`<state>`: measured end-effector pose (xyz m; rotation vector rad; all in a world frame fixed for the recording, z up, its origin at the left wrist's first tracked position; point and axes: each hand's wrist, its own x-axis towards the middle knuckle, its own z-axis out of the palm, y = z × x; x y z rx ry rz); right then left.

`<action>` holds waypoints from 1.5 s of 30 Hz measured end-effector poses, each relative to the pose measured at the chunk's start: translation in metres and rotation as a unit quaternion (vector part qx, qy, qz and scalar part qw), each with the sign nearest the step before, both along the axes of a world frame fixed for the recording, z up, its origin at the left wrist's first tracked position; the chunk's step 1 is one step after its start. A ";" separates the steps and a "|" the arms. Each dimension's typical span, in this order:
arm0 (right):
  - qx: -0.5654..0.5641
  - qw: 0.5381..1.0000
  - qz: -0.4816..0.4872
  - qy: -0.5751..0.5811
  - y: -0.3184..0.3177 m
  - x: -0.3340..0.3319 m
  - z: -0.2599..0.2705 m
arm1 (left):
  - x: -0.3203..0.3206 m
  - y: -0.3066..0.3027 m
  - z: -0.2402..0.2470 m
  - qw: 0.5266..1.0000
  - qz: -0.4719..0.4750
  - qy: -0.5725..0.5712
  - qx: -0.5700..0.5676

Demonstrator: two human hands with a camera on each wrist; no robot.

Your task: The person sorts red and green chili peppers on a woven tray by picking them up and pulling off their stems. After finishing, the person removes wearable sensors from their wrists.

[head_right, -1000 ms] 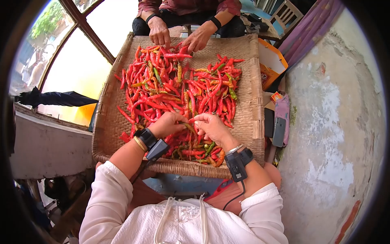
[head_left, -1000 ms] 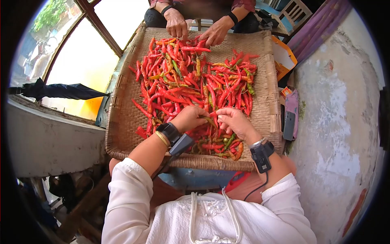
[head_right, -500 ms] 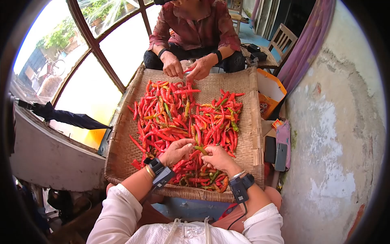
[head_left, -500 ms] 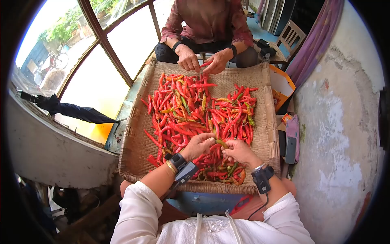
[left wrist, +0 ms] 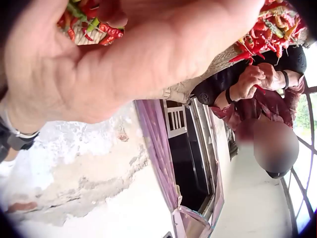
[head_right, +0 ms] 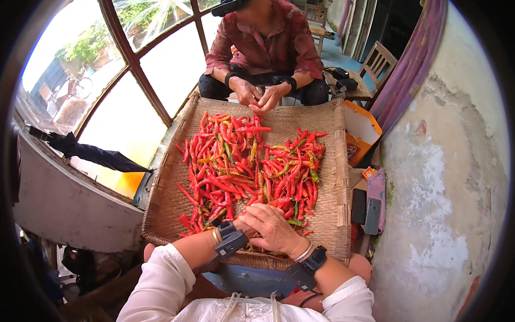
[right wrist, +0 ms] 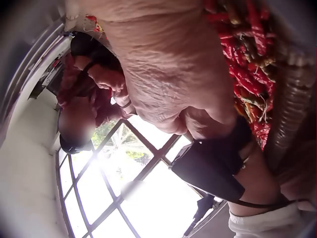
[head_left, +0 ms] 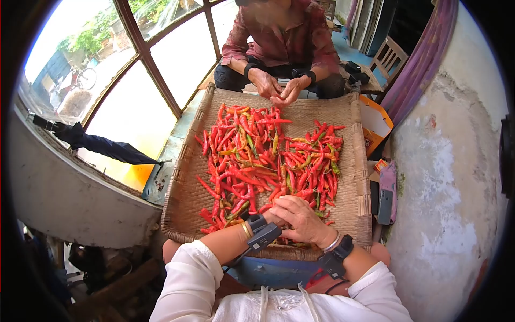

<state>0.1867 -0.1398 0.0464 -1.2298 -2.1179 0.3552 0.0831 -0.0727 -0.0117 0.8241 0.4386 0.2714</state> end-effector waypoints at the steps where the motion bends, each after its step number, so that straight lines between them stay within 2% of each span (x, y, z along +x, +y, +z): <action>1: 0.024 0.999 0.015 -0.020 0.000 0.000 0.001 | 0.001 -0.004 0.001 1.000 -0.015 0.008 0.005; 4: 0.071 0.997 0.028 -0.017 0.000 0.000 0.000 | 0.008 -0.015 0.002 0.998 -0.055 0.026 0.035; 10: 0.001 0.996 0.083 0.019 -0.003 -0.004 0.017 | 0.007 -0.025 0.004 0.989 -0.091 0.055 0.105; 13: 0.006 0.999 0.036 0.010 -0.001 -0.007 0.008 | 0.007 -0.030 0.006 0.983 -0.101 0.060 0.144; 18: -0.001 0.999 0.031 0.018 -0.002 -0.008 0.011 | 0.007 -0.030 0.009 0.968 -0.115 0.076 0.211; 21: 0.001 1.000 0.018 -0.003 -0.005 -0.012 0.010 | 0.000 -0.027 0.010 0.949 -0.123 0.100 0.273; 23: 0.081 0.996 0.012 -0.036 -0.004 -0.013 0.011 | -0.004 -0.023 0.011 0.931 -0.127 0.116 0.321; 27: 0.089 0.995 0.000 -0.037 -0.007 -0.014 0.007 | -0.009 -0.021 0.009 0.897 -0.143 0.144 0.393; 30: -0.001 1.000 0.011 0.013 -0.008 -0.012 0.003 | -0.006 -0.019 0.009 0.872 -0.159 0.154 0.437; 32: -0.004 0.998 0.034 0.049 -0.003 -0.009 0.001 | -0.006 -0.013 0.008 0.856 -0.159 0.165 0.463; 34: -0.024 0.998 0.054 0.027 -0.001 -0.002 0.001 | -0.006 -0.010 0.005 0.846 -0.158 0.178 0.477; 36: -0.034 0.999 0.031 0.025 0.003 0.004 -0.004 | -0.001 -0.002 0.007 0.832 -0.158 0.188 0.498; 38: -0.061 0.994 -0.003 0.093 0.005 0.009 -0.011 | 0.004 0.005 0.008 0.824 -0.153 0.197 0.509; 40: -0.046 0.991 -0.009 0.129 0.004 0.010 -0.007 | 0.010 0.007 0.008 0.813 -0.162 0.203 0.521; 42: 0.027 0.990 0.032 0.137 0.001 0.004 0.008 | 0.011 0.007 0.007 0.793 -0.186 0.218 0.538; 45: 0.084 0.992 0.073 0.065 -0.003 -0.009 0.012 | 0.008 0.009 0.005 0.759 -0.223 0.242 0.561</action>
